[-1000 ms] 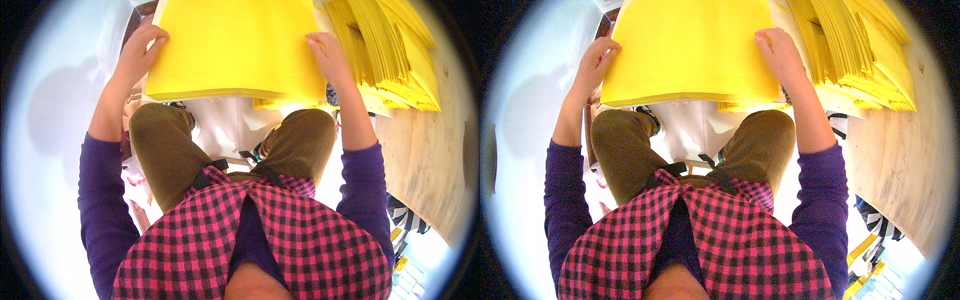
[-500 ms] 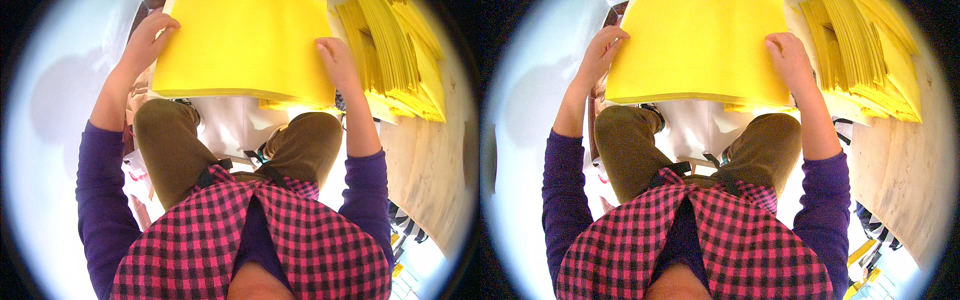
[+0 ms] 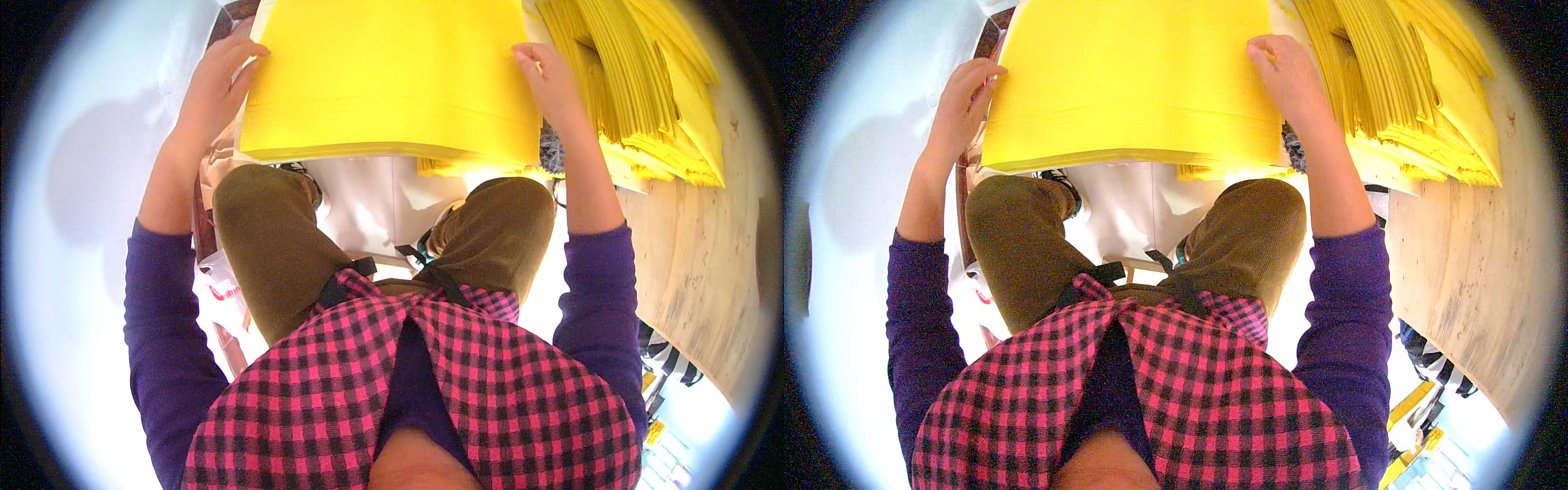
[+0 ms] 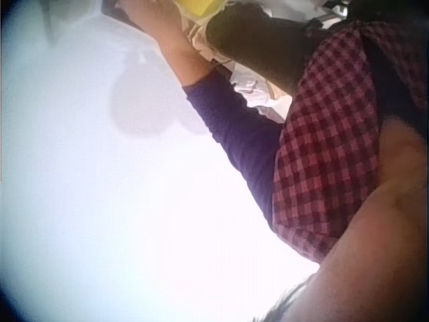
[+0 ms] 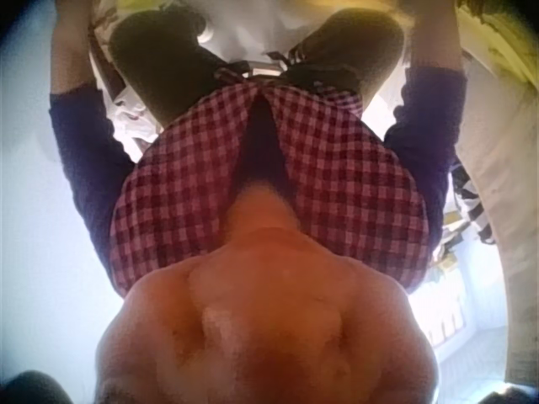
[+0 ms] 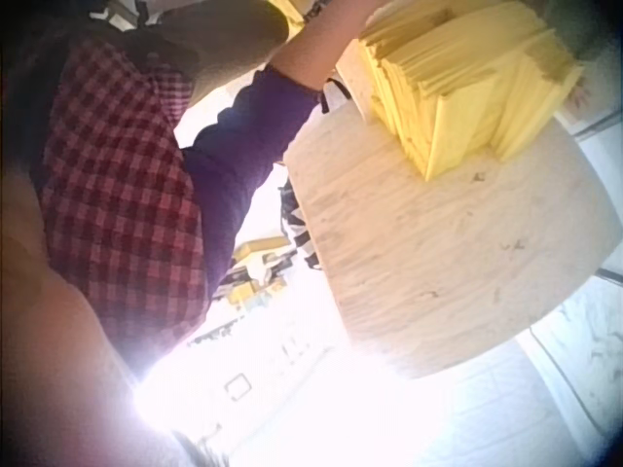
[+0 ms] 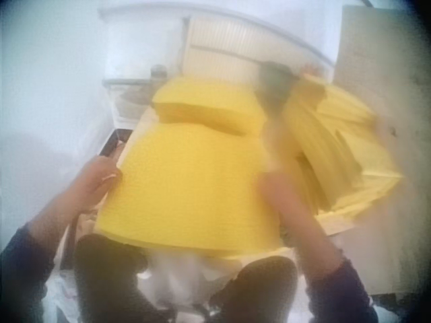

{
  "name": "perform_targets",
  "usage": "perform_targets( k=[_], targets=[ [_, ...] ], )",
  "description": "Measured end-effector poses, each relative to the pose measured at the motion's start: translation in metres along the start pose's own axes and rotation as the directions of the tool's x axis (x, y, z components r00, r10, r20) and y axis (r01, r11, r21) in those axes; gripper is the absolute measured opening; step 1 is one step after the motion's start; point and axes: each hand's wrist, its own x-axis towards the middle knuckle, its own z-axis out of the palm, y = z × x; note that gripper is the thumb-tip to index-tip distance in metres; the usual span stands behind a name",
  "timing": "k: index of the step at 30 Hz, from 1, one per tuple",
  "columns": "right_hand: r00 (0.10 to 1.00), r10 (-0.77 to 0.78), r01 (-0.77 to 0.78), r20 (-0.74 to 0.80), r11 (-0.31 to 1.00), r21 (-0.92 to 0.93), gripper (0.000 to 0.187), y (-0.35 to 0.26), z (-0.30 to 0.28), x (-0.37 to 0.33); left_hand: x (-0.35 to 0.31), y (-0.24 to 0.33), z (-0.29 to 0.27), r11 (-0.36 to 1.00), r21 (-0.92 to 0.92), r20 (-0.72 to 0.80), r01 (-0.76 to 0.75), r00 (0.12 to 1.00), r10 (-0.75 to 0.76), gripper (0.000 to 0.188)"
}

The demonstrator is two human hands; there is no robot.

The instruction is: The person sits at a table and repeatedly folds yellow foam sheets in half by hand, then stacks them on the table. The person handles the sheets one at a time and aligns the edges before folding.

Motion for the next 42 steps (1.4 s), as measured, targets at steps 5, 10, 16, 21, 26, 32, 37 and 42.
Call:
perform_targets(
  k=[5, 10, 16, 21, 26, 32, 37, 42],
  targets=[
    [0.997, -0.081, 0.082, 0.016, 0.995, -0.052, 0.03, -0.016, 0.012, -0.007, 0.011, 0.0, 0.012, 0.996, -0.083, 0.047, 0.02, 0.999, -0.016, 0.015],
    [0.997, 0.071, -0.071, -0.016, 0.997, -0.02, 0.03, -0.005, 0.013, 0.024, 0.029, -0.01, 0.011, 0.997, -0.073, 0.04, 0.028, 0.999, -0.025, 0.013],
    [0.998, 0.023, -0.026, 0.066, 0.999, 0.038, 0.03, -0.016, -0.001, -0.019, 0.001, 0.013, -0.003, 0.971, -0.234, 0.107, 0.056, 0.994, -0.032, 0.014],
    [0.999, 0.036, -0.035, 0.03, 0.999, -0.033, 0.03, -0.013, 0.009, 0.002, 0.021, 0.001, 0.007, 0.979, -0.205, 0.111, 0.011, 0.994, 0.012, 0.014],
    [0.985, 0.169, -0.167, -0.028, 0.984, 0.061, 0.031, -0.004, 0.008, 0.018, 0.024, -0.002, 0.004, 0.993, -0.117, 0.087, 0.01, 0.996, 0.001, 0.014],
    [0.996, -0.018, 0.017, 0.082, 1.0, 0.015, 0.032, -0.016, 0.001, -0.015, 0.001, 0.013, -0.001, 0.987, -0.155, 0.09, 0.034, 0.996, -0.02, 0.015],
    [0.995, 0.064, -0.058, -0.076, 0.995, 0.078, 0.029, -0.017, -0.006, -0.007, 0.012, 0.025, -0.007, 0.976, -0.192, 0.081, 0.105, 0.993, -0.091, 0.017],
    [0.987, 0.089, -0.078, -0.131, 0.993, 0.084, 0.03, -0.022, -0.016, -0.045, -0.001, 0.055, -0.003, 0.991, -0.067, 0.083, 0.118, 0.99, -0.113, 0.028]
  ],
)
